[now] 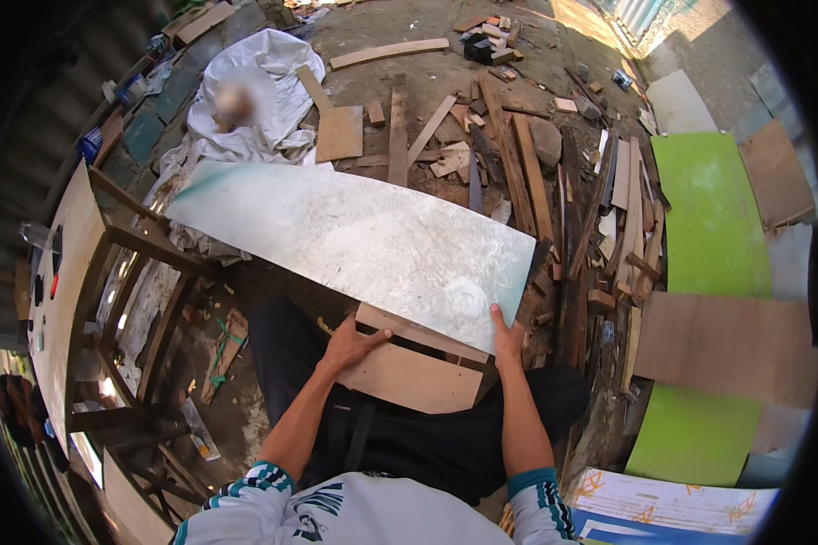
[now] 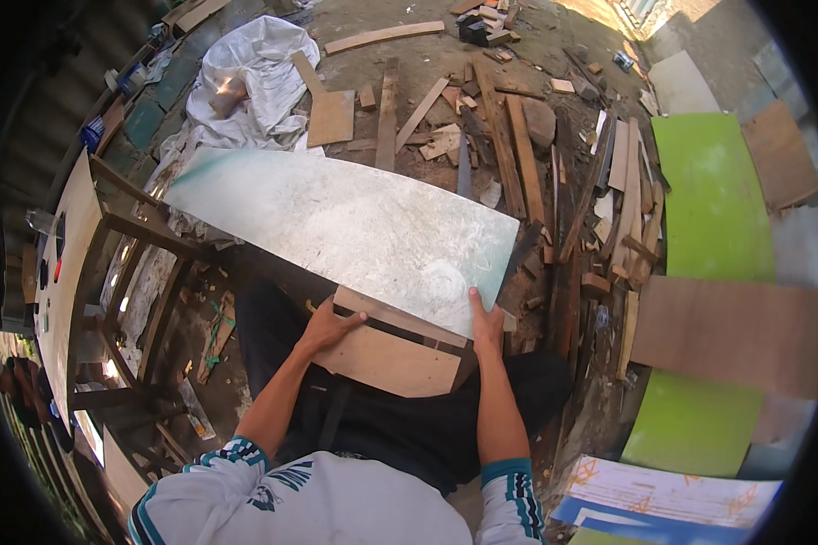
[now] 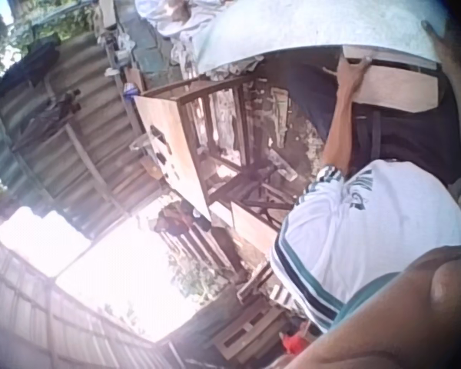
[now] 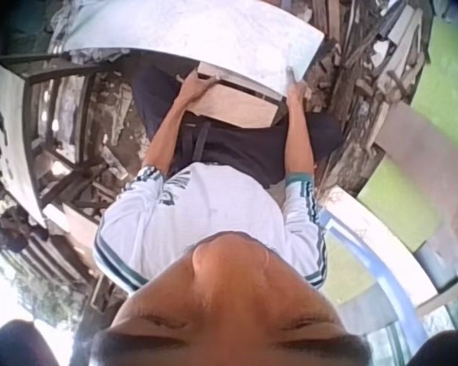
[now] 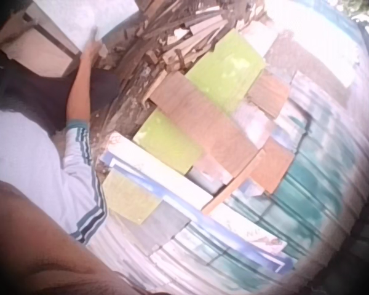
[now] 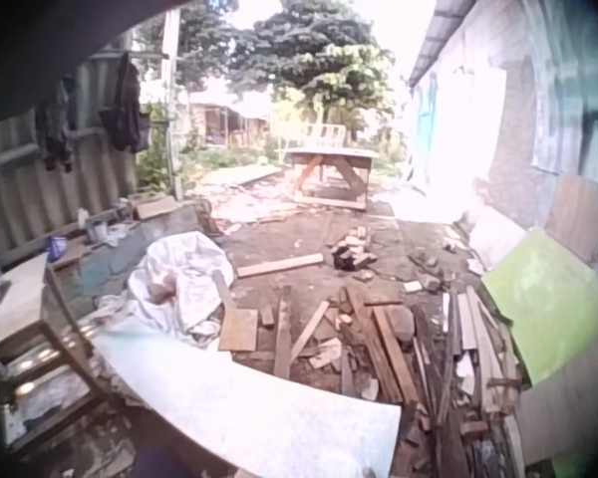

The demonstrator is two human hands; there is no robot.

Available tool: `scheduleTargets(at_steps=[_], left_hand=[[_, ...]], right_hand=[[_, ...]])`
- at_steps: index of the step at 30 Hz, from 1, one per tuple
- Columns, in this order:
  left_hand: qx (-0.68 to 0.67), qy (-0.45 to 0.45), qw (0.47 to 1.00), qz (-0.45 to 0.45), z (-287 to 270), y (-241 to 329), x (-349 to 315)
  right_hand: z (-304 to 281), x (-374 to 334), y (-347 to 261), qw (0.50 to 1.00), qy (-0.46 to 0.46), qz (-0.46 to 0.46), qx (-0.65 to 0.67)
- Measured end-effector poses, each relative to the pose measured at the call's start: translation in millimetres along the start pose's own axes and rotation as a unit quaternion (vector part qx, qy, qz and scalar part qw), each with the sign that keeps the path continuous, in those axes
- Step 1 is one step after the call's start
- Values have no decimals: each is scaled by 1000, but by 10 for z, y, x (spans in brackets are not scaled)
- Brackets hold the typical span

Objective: The person sits on the ground and sorts through a pile of scrap wood and debris. They pick up and examine several pieces of wood and a large white board, moving them aside or placing them on top of other items.

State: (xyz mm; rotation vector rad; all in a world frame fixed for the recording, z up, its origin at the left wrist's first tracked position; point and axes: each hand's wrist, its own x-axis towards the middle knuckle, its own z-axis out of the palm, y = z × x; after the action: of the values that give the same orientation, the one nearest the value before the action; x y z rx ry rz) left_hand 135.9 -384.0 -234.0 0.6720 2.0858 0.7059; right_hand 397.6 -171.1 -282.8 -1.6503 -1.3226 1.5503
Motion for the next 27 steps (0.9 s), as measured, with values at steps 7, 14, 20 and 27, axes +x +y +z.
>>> scheduleTargets(at_steps=[7,14,20,27], left_hand=[[-56,-21,998,22,-75,2,192],[32,34,998,42,-298,298,787],[26,-16,999,29,-398,543,881],[-7,53,998,34,-229,346,897]], right_hand=[[70,130,-60,1000,6,-27,7],[284,415,-629,997,31,-59,-29],[326,622,-763,997,30,-41,-63],[294,470,-791,987,43,-58,-141]])
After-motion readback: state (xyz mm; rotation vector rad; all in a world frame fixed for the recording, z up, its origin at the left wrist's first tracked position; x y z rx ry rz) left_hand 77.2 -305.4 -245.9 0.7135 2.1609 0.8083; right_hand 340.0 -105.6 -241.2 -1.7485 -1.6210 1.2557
